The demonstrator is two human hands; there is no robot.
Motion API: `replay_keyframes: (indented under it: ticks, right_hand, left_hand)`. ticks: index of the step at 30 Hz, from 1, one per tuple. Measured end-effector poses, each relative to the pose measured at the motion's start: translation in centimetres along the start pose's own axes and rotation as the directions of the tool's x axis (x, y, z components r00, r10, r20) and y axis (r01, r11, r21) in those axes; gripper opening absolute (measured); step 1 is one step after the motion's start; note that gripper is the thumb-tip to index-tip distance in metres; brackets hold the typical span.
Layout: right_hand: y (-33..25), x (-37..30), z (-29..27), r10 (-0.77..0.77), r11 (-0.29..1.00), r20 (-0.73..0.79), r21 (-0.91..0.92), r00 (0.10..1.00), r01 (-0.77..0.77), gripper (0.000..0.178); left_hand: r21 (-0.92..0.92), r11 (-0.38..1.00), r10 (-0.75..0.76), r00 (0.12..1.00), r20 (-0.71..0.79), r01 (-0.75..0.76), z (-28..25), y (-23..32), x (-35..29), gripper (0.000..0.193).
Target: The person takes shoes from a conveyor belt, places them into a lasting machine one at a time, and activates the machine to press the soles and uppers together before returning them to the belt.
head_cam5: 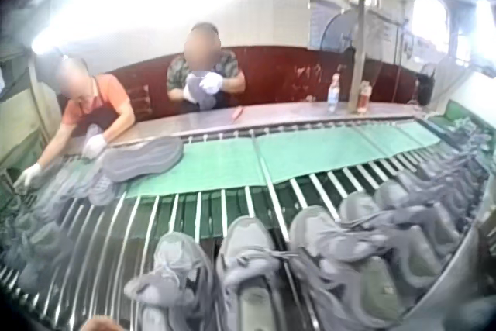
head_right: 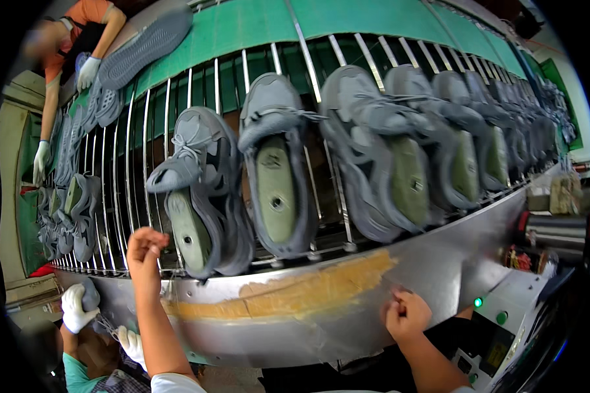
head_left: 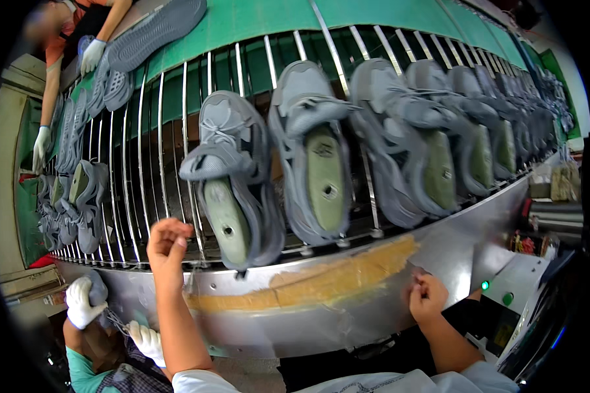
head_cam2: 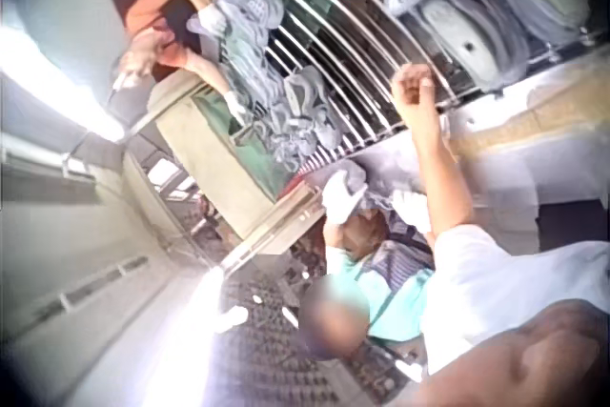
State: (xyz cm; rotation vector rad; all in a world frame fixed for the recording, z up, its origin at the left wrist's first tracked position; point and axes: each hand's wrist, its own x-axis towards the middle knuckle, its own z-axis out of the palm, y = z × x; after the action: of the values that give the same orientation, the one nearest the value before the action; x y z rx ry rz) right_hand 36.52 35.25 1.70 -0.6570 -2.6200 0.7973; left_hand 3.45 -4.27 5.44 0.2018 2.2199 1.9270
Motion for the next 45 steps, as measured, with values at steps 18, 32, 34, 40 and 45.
replay_keyframes:
  ticks: [18, 32, 34, 40, 45]
  right_hand:
    - [-1.8, 1.3, -0.3, 0.051, 0.978, 0.072, -0.206, 0.996, -0.035, 0.011]
    - [-2.3, 2.6, -0.4, 0.076, 0.982, -0.056, -0.171, 0.996, -0.085, 0.013]
    - [-2.5, 2.2, -0.7, 0.107, 0.98, -0.042, -0.164, 0.993, -0.112, 0.013]
    - [-1.9, 1.6, -0.4, 0.035, 0.994, -0.083, -0.098, 0.996, -0.043, 0.016]
    - [0.3, -0.3, -0.5, -0.049, 0.998, -0.112, -0.031, 0.993, 0.045, 0.015]
  left_hand:
    - [0.892, -0.448, 0.319, 0.921, 0.222, -0.06, -1.8, 5.0, 45.1, 0.103]
    - [0.804, 0.587, 0.1, 0.994, 0.044, -0.095, -7.8, 8.6, 35.3, 0.066]
    - [0.359, 0.897, -0.226, 0.965, -0.132, 0.259, -7.2, 11.5, 26.1, 0.058]
    - [-0.189, 0.973, -0.21, 0.86, -0.465, 0.136, -3.4, 7.3, -4.0, 0.059]
    - [-0.868, 0.455, -0.112, 0.98, 0.168, 0.2, 4.3, 3.4, -21.1, 0.046]
